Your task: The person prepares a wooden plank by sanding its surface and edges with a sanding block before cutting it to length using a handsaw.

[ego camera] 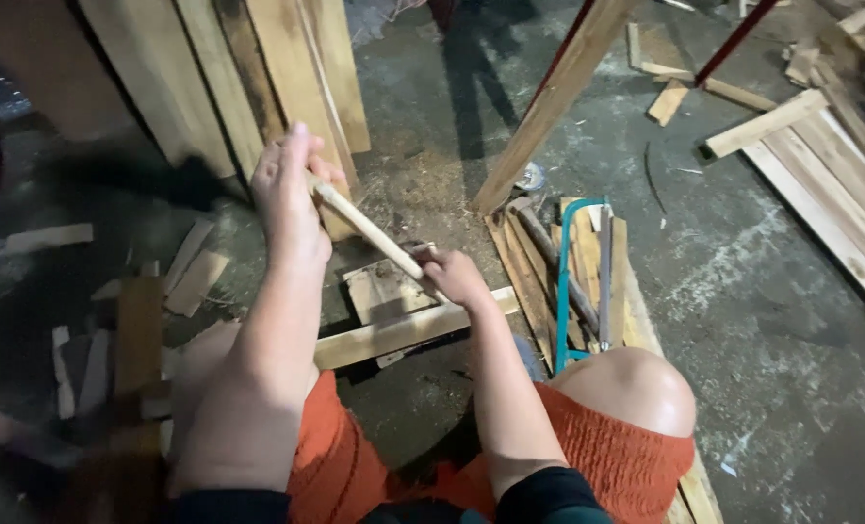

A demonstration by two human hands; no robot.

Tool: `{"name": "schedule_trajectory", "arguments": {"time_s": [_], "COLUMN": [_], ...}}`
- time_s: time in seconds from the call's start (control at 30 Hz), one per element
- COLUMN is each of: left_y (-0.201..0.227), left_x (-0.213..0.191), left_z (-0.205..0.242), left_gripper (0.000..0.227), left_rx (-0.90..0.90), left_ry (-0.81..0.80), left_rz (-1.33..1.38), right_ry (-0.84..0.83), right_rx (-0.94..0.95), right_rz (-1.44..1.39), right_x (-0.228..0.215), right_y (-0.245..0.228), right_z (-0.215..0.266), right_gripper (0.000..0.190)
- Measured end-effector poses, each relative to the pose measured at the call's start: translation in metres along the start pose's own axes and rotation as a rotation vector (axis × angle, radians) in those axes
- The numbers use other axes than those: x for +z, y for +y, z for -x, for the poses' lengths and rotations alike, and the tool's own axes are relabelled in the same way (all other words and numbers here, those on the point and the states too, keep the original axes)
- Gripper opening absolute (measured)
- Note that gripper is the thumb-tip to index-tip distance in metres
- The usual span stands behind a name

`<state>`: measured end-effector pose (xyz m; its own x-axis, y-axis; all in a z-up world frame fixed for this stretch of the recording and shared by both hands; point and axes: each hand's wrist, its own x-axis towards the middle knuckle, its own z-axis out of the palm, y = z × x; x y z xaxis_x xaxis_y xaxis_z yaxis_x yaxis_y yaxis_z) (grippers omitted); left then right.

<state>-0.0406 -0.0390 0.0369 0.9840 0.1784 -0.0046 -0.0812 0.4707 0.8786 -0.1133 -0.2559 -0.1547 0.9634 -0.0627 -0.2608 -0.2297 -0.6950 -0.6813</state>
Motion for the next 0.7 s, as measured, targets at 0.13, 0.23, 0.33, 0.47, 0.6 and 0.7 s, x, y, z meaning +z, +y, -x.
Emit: {"name": "schedule_trajectory", "arguments": {"time_s": [0.13, 0.23, 0.33, 0.47, 0.6, 0.7], "left_y": [0.006, -0.004, -0.021, -0.031, -0.025, -0.03], "left_x": [-0.011, -0.022, -0.029, -0.024, -0.016, -0.025], "left_z": [-0.003, -0.014, -0.023, -0.019, -0.015, -0.022], "left_gripper": [0.05, 0.046, 0.041, 0.039, 0.04, 0.063], "left_rx": [-0.223, -0.276, -0.325, -0.19, 0.1, 0.225], "left_ry": [0.177, 0.109, -0.241, -0.533, -0.49, -0.361], "left_rz": [0.154, 0.326, 0.371, 0.377, 0.354, 0.313], "right_ry": [-0.014, -0.012, 0.103, 0.332, 0.462, 0.398], "right_rx": [0.25, 0.187, 0.04, -0.343, -0.513, -0.31], "right_rz": [0.122, 0.055, 0.04, -0.261, -0.097, 0.081], "right_x": [0.07, 0.059, 0.025, -0.01, 0.0, 0.03], "right_y": [0.101, 0.055, -0.044, -0.146, -0.155, -0.087], "right_z": [-0.026, -0.019, 0.01, 0.07, 0.071, 0.025], "right_gripper": [0.038, 0.04, 0.035, 0.014, 0.05, 0.045]}}
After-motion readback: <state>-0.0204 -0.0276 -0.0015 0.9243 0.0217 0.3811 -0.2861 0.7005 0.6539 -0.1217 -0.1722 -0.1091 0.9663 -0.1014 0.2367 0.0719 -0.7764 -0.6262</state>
